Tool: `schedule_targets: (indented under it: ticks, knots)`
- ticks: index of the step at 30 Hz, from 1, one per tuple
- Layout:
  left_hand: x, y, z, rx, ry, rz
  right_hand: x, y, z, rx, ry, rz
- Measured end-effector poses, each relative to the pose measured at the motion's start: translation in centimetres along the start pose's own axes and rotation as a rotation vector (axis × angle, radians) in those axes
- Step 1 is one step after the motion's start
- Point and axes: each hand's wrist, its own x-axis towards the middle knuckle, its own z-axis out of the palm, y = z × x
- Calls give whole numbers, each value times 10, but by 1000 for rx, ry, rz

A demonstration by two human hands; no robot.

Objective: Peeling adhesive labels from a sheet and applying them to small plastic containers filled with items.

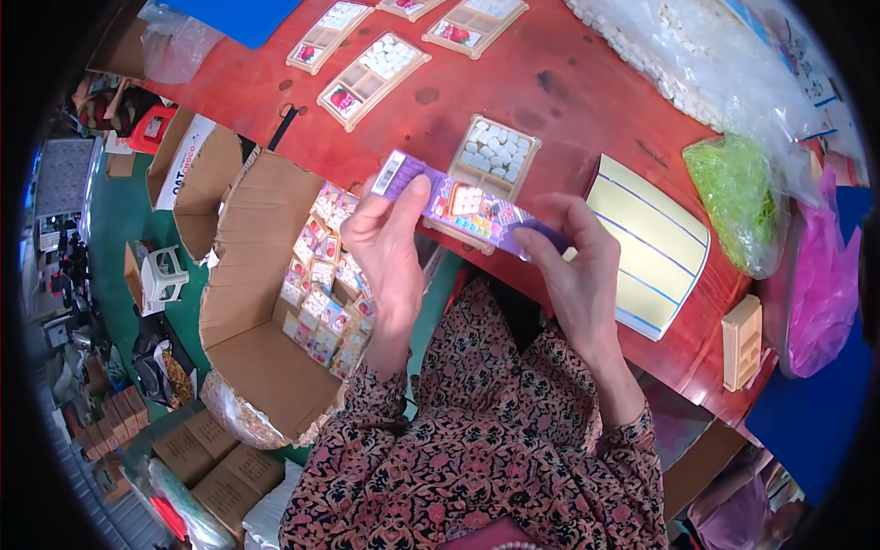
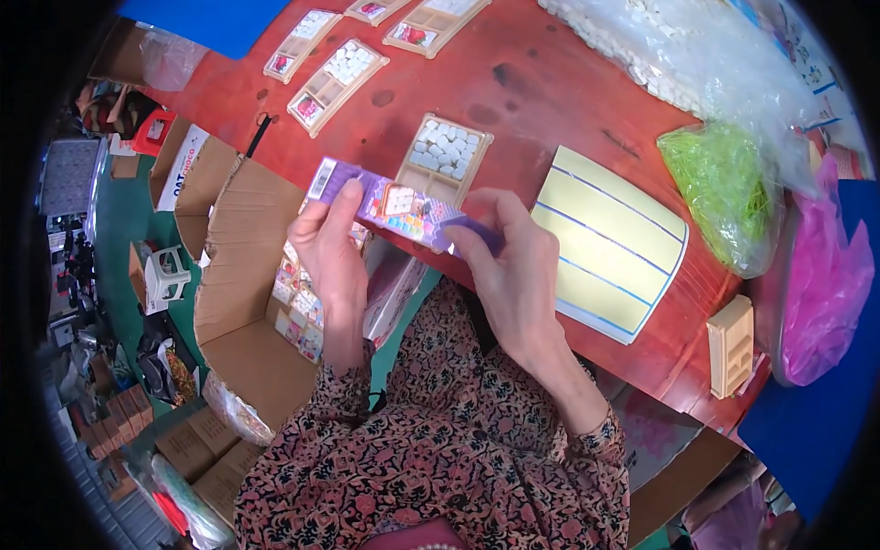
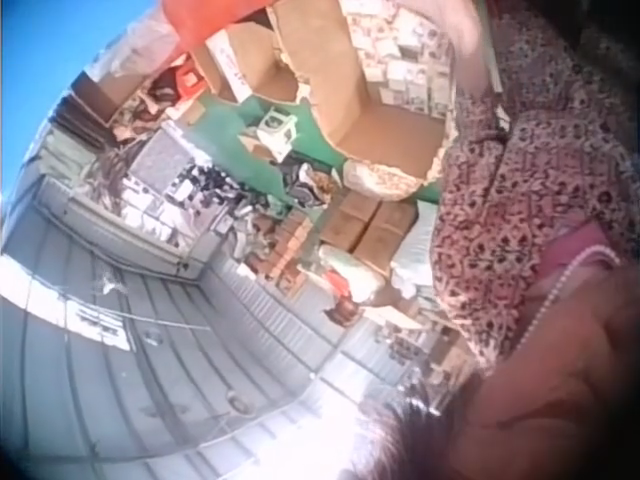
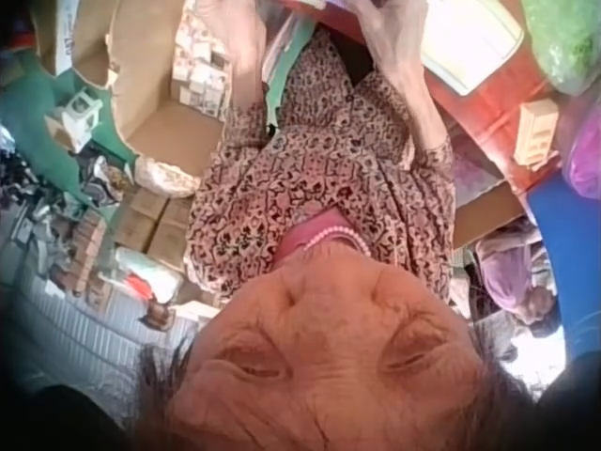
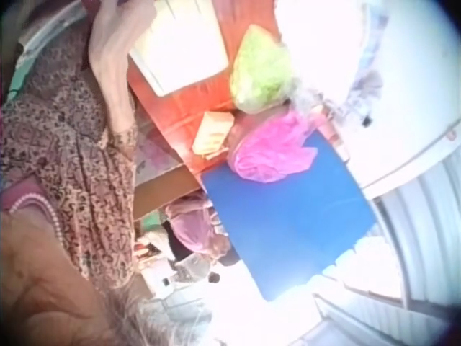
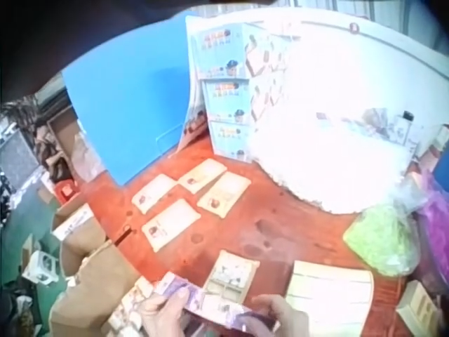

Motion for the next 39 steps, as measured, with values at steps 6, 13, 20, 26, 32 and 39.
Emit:
schedule_targets:
  ticks: [6,13,20,26,32,39]
  knots:
    - [23,-30,0,265,-88,124,23,13,9,-44,65,22]
    - [33,-46,-6,579,-81,348,32,22,15,-132,60,30]
    - [30,-41,0,825,-98,460,38,27,18,-195,66,57]
    - [29,-34,-3,879,-103,364,42,29,16,-212,26,55]
    - [1,-31,-22,836,-40,414,28,28,19,-267,-72,29]
    - [-38,-37,-57,-50,120,-248,14,24,26,-313,-179,-86]
